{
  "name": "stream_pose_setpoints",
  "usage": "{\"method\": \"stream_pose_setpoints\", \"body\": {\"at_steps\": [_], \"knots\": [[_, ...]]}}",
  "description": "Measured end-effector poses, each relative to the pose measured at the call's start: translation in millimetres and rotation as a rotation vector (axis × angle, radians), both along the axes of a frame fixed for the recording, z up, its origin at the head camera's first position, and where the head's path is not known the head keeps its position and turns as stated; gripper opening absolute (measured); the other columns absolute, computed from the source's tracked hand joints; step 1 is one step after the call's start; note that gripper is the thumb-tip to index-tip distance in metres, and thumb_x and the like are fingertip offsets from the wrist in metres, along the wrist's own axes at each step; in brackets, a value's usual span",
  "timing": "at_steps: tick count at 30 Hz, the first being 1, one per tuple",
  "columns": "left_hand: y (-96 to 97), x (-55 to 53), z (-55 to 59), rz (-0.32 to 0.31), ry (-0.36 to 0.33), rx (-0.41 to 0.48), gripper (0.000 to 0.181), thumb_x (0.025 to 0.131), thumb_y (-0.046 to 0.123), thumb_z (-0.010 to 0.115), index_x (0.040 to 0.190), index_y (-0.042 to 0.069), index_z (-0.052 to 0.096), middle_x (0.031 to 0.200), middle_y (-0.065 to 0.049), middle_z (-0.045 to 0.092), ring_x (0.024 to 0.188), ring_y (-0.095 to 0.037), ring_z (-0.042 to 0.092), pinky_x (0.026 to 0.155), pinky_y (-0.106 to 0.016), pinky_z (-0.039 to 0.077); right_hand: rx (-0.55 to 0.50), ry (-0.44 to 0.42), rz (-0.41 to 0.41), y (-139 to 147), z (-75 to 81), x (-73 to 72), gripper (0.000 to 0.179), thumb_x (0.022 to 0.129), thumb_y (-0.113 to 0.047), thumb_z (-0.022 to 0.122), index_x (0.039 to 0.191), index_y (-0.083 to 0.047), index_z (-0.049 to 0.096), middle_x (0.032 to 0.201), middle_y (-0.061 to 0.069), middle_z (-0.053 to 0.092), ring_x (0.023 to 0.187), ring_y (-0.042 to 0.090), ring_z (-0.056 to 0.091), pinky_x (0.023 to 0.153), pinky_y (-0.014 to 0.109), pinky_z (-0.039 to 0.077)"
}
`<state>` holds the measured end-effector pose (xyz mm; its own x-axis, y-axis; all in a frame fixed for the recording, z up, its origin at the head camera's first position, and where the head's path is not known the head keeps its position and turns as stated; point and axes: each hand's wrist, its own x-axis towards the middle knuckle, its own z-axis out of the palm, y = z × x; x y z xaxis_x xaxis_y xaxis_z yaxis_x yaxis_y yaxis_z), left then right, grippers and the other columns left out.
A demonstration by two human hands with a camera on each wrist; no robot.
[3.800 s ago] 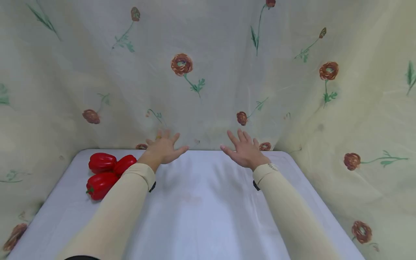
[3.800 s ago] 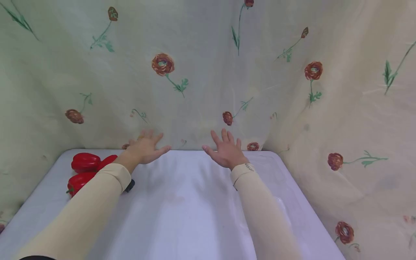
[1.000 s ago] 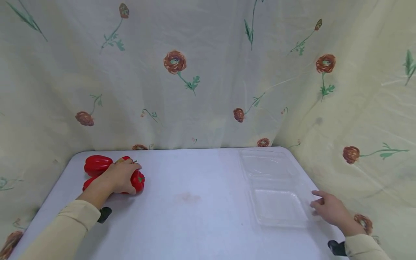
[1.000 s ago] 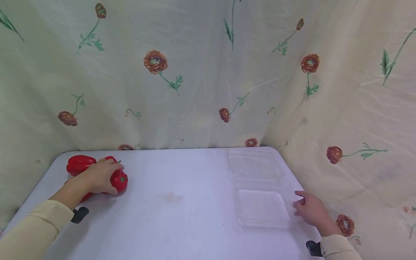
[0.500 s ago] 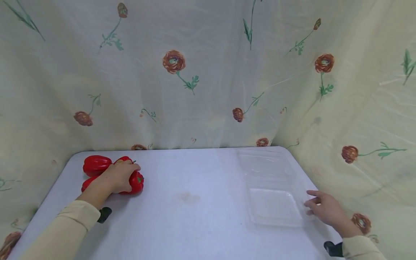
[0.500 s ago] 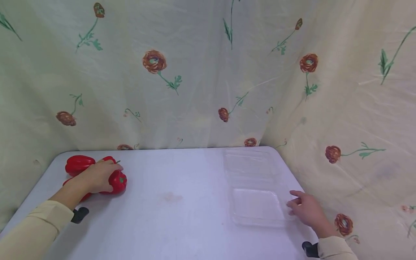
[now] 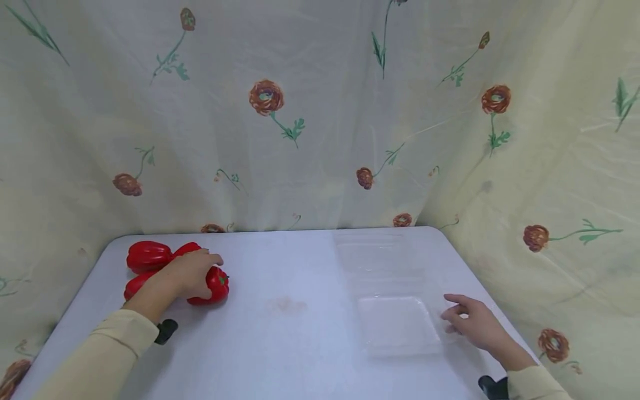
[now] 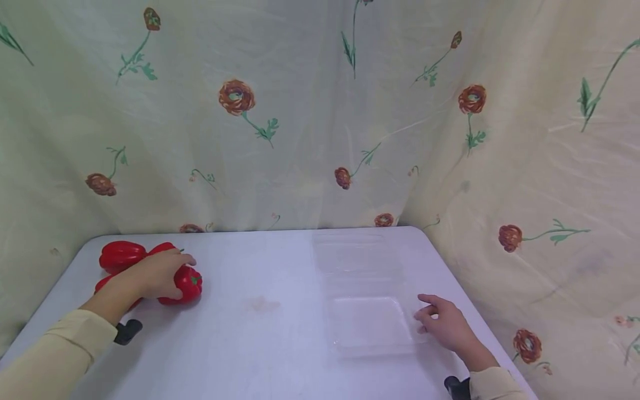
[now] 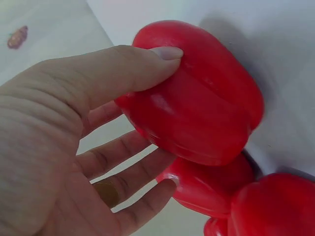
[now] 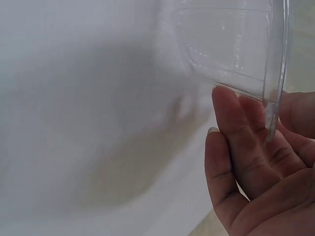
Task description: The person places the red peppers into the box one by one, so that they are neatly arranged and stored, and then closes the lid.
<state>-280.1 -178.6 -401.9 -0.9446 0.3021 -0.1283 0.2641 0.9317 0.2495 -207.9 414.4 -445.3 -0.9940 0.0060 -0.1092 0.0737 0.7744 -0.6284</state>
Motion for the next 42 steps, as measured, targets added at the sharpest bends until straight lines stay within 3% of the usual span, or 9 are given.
{"method": "stream_pose_setpoints", "body": {"at_steps": [11,31,42], "knots": [[21.0,-1.2,10.8,-0.028,-0.004,-0.010,0.086,0.052,0.024,0.097,0.128,0.012,0.059,0.115,-0.011,0.059,0.105,-0.032,0.056,0.066,-0.043,0.059,-0.046,-0.003,0.012,-48,3.5,5.7,0.053,0.093,-0.010,0.067,0.138,0.011,0.046,0.091,0.008,0.068,0.072,0.020,0.069,0.062,0.032,0.051],[86.0,12.4,52.5,-0.125,0.048,0.021,0.079,0.055,0.025,0.097,0.124,0.014,0.060,0.114,-0.007,0.060,0.105,-0.027,0.057,0.068,-0.041,0.059,-0.153,-0.018,0.099,-95,2.7,11.7,0.051,0.092,-0.009,0.068,0.136,0.010,0.050,0.087,0.008,0.067,0.068,0.020,0.068,0.062,0.029,0.052],[123.7,15.6,60.5,-0.201,0.068,0.064,0.076,0.058,0.025,0.096,0.125,0.015,0.061,0.114,-0.003,0.060,0.107,-0.023,0.056,0.072,-0.039,0.059,-0.179,-0.076,0.102,-117,1.9,11.6,0.048,0.093,-0.010,0.067,0.136,0.006,0.051,0.087,0.006,0.069,0.069,0.020,0.069,0.065,0.031,0.056]]}}
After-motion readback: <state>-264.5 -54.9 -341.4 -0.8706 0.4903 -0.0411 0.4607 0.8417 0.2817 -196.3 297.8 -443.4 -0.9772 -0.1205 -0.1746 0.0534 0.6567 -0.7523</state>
